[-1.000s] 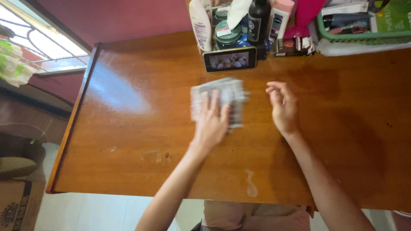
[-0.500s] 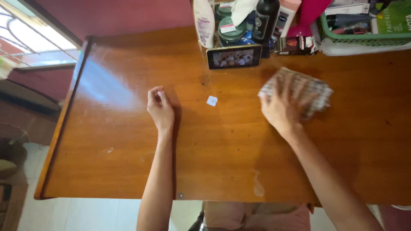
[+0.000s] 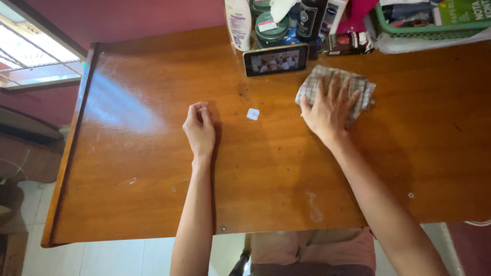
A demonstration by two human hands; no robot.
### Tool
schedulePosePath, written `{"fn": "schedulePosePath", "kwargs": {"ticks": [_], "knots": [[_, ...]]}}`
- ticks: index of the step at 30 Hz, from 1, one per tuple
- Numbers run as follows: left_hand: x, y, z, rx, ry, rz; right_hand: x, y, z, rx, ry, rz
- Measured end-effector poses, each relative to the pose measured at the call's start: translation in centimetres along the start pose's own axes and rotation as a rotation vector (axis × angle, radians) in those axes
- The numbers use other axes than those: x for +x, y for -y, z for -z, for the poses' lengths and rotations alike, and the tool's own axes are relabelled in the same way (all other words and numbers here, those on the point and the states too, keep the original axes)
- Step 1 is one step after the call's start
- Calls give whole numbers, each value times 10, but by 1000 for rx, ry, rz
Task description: The person wipes a wooden desk, a window frame, and a door using a cloth.
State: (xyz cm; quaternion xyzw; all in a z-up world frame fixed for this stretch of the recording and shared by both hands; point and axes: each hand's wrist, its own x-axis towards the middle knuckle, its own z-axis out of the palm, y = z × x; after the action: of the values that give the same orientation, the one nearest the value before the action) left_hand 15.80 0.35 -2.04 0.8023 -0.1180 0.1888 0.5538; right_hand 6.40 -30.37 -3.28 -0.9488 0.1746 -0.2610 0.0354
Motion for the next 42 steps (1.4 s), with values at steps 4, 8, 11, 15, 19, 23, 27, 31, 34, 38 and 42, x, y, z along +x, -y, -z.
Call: {"fn": "schedulePosePath", "kwargs": {"ticks": [4, 8, 11, 15, 19, 23, 27, 31, 34, 38, 42], "knots": [[1, -5, -1, -3, 43, 36, -10, 14, 9, 71, 153, 75], [-4, -10, -1, 0, 69, 26, -96, 48, 72, 366, 258, 547], [-9, -16, -2, 41, 93, -4, -155, 42, 120, 460, 467, 676], [-16, -29, -7, 64, 156, -42, -155, -30, 120, 226, 376, 384], [-17, -41, -18, 173, 206, -98, -103, -130, 85, -9, 225, 4], [-20, -44, -16, 185, 231, -151, -55, -164, 49, -42, 254, -86], [-22, -41, -19, 68, 235, -158, -69, -110, 53, -10, 212, 130], [-18, -44, -31, 258, 317, -169, -166, -23, 104, 250, 178, 529], [-27, -61, -57, 51, 365, -64, -187, -19, 125, 252, 304, 634], [-42, -82, -100, -260, 477, 206, -141, -80, 97, 126, 308, 370], [-58, -86, -105, -3, 374, -2, -75, -117, 50, 46, 179, 102]]}}
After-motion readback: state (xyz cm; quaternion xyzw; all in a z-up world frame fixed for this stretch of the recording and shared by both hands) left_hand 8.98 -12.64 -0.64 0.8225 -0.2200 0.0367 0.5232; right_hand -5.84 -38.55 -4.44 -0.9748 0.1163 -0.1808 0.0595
